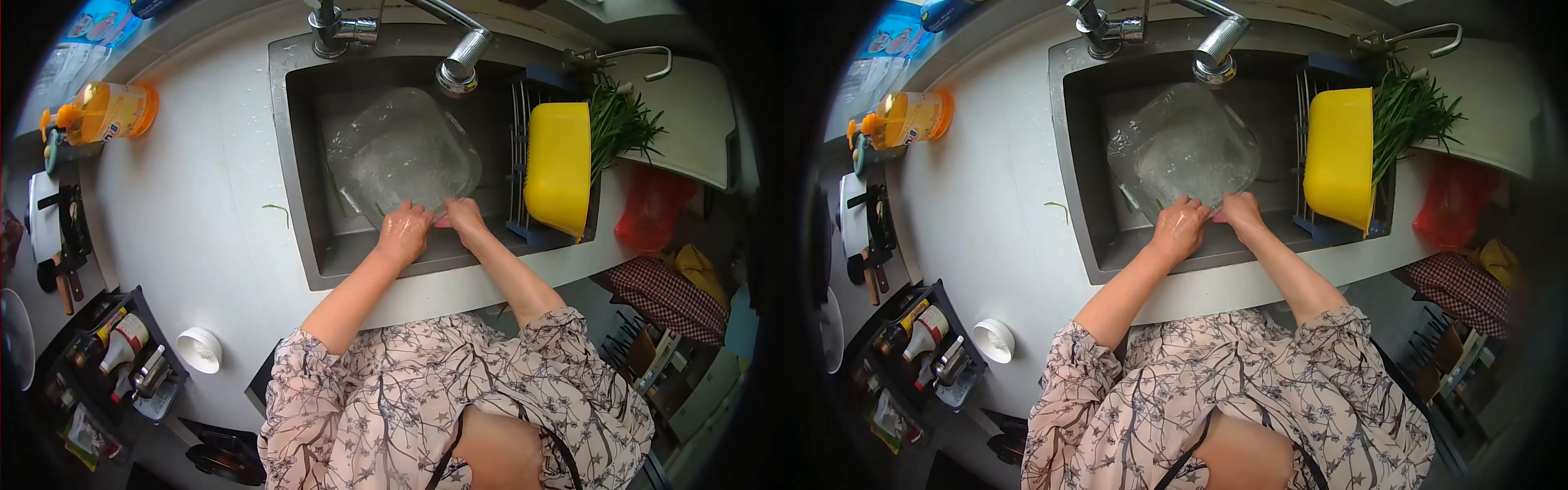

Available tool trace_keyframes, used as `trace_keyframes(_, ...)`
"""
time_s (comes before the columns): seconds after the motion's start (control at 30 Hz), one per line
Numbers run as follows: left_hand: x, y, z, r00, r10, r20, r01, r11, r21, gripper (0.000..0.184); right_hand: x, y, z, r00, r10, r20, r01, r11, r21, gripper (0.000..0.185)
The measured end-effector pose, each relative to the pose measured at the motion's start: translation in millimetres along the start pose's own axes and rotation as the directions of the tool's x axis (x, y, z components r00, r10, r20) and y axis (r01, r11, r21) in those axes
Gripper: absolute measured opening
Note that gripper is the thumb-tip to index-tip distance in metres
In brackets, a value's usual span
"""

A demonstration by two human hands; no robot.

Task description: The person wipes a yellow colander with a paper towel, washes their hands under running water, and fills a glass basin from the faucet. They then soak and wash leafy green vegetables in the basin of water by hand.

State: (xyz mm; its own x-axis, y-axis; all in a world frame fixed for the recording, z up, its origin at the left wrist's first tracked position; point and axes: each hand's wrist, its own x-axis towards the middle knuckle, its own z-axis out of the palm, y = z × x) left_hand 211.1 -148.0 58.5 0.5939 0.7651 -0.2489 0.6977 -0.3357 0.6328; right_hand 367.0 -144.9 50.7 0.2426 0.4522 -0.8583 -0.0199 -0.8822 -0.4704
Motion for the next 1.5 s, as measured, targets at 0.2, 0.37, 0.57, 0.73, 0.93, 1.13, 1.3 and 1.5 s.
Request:
trace_keyframes(0.2, -16, 36, -25, 0.974, -0.055, -0.219, 0.000, 0.970, -0.244, 0.006, -52, -52, -25, 0.999, -0.046, 0.019, 0.049, 0.844, -0.535, 0.048)
trace_keyframes(0.37, -14, 42, -29, 0.948, -0.118, -0.295, 0.005, 0.934, -0.357, 0.010, -62, -75, -28, 0.990, -0.138, 0.027, 0.109, 0.639, -0.761, 0.058)
trace_keyframes(0.57, -10, 37, -41, 0.945, -0.195, -0.262, 0.015, 0.828, -0.561, 0.012, -104, -102, -28, 0.913, -0.407, 0.023, 0.248, 0.509, -0.824, 0.063)
trace_keyframes(0.73, -22, 17, -38, 0.936, -0.349, 0.037, 0.049, 0.025, -0.998, 0.021, -120, -90, -33, 0.551, -0.834, -0.036, 0.687, 0.478, -0.547, 0.024)
trace_keyframes(0.93, -38, -5, -49, 0.964, -0.249, 0.092, -0.016, -0.400, -0.916, 0.018, -138, -88, -35, 0.382, -0.924, 0.010, 0.740, 0.299, -0.603, 0.042)
trace_keyframes(1.13, -42, 10, -66, 0.969, -0.240, 0.057, -0.011, -0.272, -0.962, 0.019, -151, -69, -27, 0.624, -0.781, 0.037, 0.726, 0.561, -0.397, 0.067)
trace_keyframes(1.3, -36, 31, -72, 0.972, 0.012, -0.233, -0.180, 0.672, -0.718, 0.020, -135, -44, -31, 0.852, -0.522, 0.040, 0.521, 0.853, 0.030, 0.076)
trace_keyframes(1.5, -26, 36, -63, 0.984, 0.155, -0.088, -0.178, 0.891, -0.417, 0.024, -101, -22, -26, 0.999, -0.048, 0.009, 0.041, 0.928, 0.371, 0.045)
